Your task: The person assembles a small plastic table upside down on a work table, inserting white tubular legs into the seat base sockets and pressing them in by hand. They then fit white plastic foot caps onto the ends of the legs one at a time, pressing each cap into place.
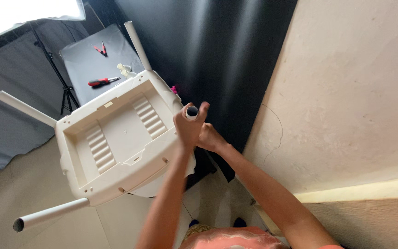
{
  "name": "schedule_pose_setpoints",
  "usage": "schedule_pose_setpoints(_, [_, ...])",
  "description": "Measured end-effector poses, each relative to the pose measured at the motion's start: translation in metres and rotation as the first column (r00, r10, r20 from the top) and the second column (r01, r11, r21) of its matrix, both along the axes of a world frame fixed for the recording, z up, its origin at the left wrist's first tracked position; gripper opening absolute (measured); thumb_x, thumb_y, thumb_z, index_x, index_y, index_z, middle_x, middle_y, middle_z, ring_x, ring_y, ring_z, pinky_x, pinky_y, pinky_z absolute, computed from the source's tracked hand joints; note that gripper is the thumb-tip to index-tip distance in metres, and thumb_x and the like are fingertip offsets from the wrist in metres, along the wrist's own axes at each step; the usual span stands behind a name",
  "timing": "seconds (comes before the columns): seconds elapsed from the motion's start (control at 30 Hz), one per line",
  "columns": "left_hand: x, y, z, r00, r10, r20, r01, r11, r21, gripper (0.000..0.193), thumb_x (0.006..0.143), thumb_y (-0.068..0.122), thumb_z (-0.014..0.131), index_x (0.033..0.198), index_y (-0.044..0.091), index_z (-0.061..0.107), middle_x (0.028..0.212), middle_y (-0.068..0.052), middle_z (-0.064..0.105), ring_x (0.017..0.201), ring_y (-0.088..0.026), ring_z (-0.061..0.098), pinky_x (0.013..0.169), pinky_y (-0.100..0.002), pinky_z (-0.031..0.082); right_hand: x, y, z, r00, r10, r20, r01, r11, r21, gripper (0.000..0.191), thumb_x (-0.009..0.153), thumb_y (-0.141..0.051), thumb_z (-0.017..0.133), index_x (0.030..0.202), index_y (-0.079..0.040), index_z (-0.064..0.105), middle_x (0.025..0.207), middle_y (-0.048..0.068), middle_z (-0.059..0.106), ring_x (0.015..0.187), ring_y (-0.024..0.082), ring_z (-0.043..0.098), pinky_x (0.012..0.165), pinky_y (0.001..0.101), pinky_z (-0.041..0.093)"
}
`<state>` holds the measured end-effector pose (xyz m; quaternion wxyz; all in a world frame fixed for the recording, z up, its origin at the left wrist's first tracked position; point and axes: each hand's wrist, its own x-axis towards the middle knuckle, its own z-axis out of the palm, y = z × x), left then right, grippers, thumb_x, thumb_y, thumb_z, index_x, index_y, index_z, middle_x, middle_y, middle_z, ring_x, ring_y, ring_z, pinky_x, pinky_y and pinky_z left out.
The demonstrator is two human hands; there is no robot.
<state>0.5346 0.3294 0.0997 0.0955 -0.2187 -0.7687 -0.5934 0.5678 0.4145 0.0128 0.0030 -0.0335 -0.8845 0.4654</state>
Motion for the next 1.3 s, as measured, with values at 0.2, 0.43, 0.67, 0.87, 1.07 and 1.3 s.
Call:
schedule_pose_setpoints(0.2, [-0.041,-0.026,0.006,0.877,-0.420,0.233,0.456,0.880,-0.131,0.033,0.088,0.020,0.075,0.061,0.005,0.064,0.054,0.001,0.059,0.048,-0.007,0.055,0.046,-0.030,0.044,0.002,0.002,0.005,0.964,0.053,-0.262,-0.041,0.998,0.051,0.082,0.065,-0.045,0.095,0.124,0.001,0.060,0.117,0.018,0.070,0.115,0.035,0.065,0.098,0.0447,0.052])
schedule_pose_setpoints(0.43, [-0.009,0.004,-0.026,0.966,0.100,-0.237,-0.089,0.995,0.054,0.032,0.089,0.015,0.072,0.063,0.001,0.060,0.052,-0.011,0.053,0.044,-0.012,0.049,0.049,-0.032,0.044,-0.002,0.000,0.001,0.996,-0.028,-0.079,0.021,0.996,-0.084,0.048,0.084,-0.039,0.074,0.118,-0.006,0.065,0.107,0.011,0.076,0.105,0.025,0.077,0.092,0.0371,0.062])
schedule_pose_setpoints(0.67, [0.006,-0.016,0.024,0.985,-0.129,-0.116,0.124,0.991,-0.054,0.028,0.078,0.025,0.085,0.088,0.004,0.070,0.081,-0.008,0.073,0.072,-0.021,0.071,0.067,-0.031,0.054,-0.003,0.000,0.003,0.993,-0.030,-0.116,0.015,0.992,-0.124,0.062,0.084,-0.035,0.077,0.136,-0.008,0.056,0.128,0.011,0.068,0.124,0.024,0.064,0.100,0.0389,0.052])
schedule_pose_setpoints(0.87, [0.028,-0.132,-0.016,0.922,0.163,-0.352,-0.155,0.987,0.052,0.030,0.086,0.006,0.076,0.115,0.003,0.069,0.111,-0.013,0.070,0.106,-0.030,0.067,0.097,-0.038,0.051,-0.011,-0.001,-0.005,0.993,0.031,-0.112,-0.077,0.893,-0.443,0.112,0.065,-0.021,0.094,0.156,-0.011,0.030,0.147,0.013,0.054,0.137,0.027,0.052,0.112,0.0417,0.043])
schedule_pose_setpoints(1.07, [0.073,-0.283,-0.134,0.831,0.536,-0.148,-0.519,0.844,0.138,0.014,0.087,-0.009,0.054,0.081,0.003,0.057,0.077,-0.002,0.059,0.074,-0.015,0.055,0.070,-0.028,0.045,0.002,-0.008,-0.011,0.995,-0.092,-0.024,0.064,0.833,-0.550,0.116,0.075,-0.012,0.086,0.161,-0.015,0.008,0.160,0.011,0.034,0.144,0.027,0.042,0.113,0.0450,0.043])
schedule_pose_setpoints(1.3, [0.013,-0.398,-0.149,0.726,0.482,0.490,-0.656,0.700,0.284,0.014,0.099,0.003,0.047,0.106,0.004,0.060,0.093,-0.007,0.063,0.076,-0.015,0.057,0.069,-0.030,0.048,0.023,-0.047,-0.028,0.879,-0.452,0.151,0.436,0.633,-0.640,0.077,0.090,-0.005,0.061,0.162,-0.017,0.038,0.150,0.016,0.052,0.101,0.023,0.053,0.089,0.0402,0.049])
